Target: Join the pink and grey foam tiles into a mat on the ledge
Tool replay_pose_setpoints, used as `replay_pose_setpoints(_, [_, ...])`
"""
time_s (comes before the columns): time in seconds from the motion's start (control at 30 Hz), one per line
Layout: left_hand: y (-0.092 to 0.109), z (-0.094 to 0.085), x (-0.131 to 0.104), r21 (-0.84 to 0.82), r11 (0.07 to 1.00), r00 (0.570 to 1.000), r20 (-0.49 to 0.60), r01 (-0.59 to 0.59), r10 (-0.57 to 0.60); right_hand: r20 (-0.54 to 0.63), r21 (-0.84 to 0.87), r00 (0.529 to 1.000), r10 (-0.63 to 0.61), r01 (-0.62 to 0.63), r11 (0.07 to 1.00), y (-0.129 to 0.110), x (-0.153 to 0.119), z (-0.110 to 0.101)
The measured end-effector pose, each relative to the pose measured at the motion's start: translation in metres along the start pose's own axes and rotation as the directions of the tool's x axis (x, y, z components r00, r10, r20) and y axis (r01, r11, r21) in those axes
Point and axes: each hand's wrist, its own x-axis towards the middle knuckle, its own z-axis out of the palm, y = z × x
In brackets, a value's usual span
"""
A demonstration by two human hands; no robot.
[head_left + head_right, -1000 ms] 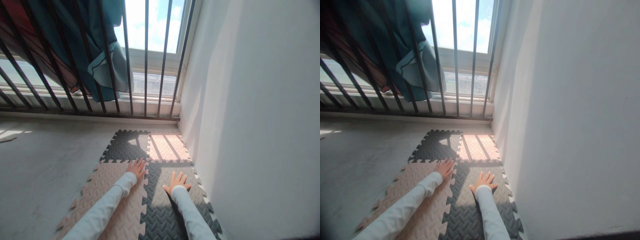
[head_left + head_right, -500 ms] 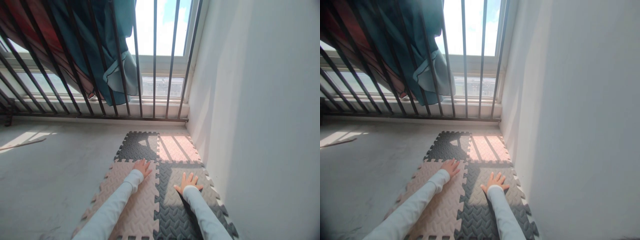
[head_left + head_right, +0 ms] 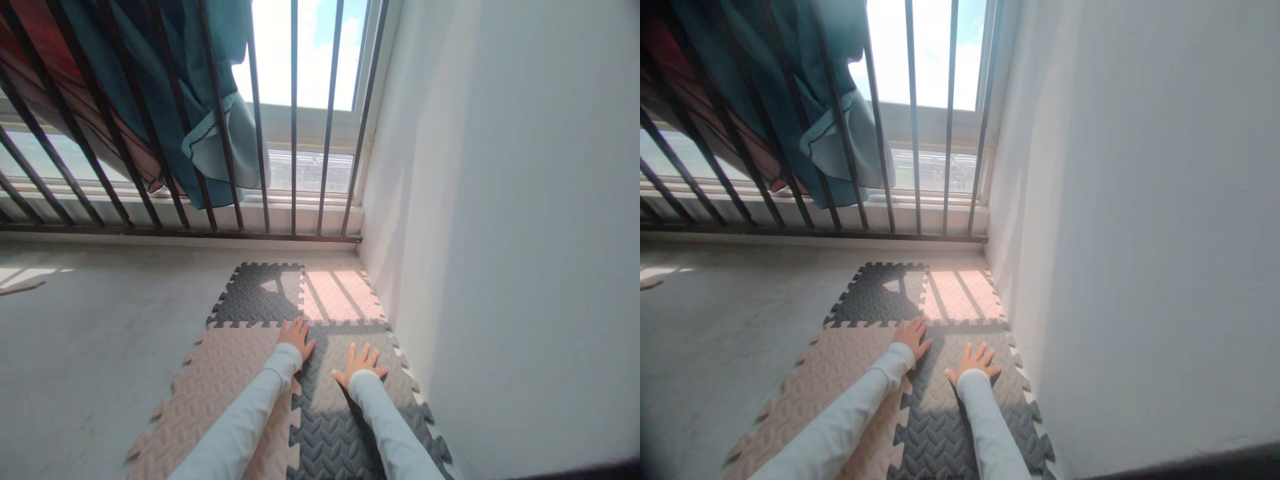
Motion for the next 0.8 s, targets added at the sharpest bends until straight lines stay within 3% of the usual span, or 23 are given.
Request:
replay_pose_setpoints(0.17, [0.003, -0.019, 0.020, 0.014, 1.000, 1.000, -0.014, 0.000, 0.001, 0.008, 0.005, 1.000, -0.007, 0.007, 1.000, 0.001, 0.002, 0.002])
replay_pose_setpoints(0.33, [-0.005, -0.008, 0.038, -0.022, 0.999, 0.999, -0.027, 0.023, -0.024, -0.011, 0.022, 1.000, -0.019, 0.020, 1.000, 0.001, 0.008, 0.010])
replay_pose_setpoints(0.43, [-0.004, -0.011, 0.044, 0.024, 1.000, 1.000, -0.023, -0.011, 0.011, -0.016, 0.026, 1.000, -0.017, 0.018, 1.000, 0.002, 0.011, 0.013])
replay_pose_setpoints(0.57, [0.015, -0.014, 0.046, 0.049, 0.999, 1.000, 0.029, 0.002, -0.003, -0.048, 0.054, 0.998, -0.033, 0.035, 0.998, 0.002, 0.013, 0.019])
replay_pose_setpoints(0.7, [0.042, 0.002, 0.037, -0.030, 0.991, 0.992, 0.001, -0.127, 0.127, -0.071, 0.067, 0.997, -0.040, 0.045, 0.997, 0.002, 0.016, 0.023])
replay_pose_setpoints(0.8, [0.051, 0.005, 0.034, -0.041, 0.993, 0.994, -0.001, -0.111, 0.111, -0.060, 0.073, 0.997, -0.040, 0.044, 0.996, 0.002, 0.018, 0.024])
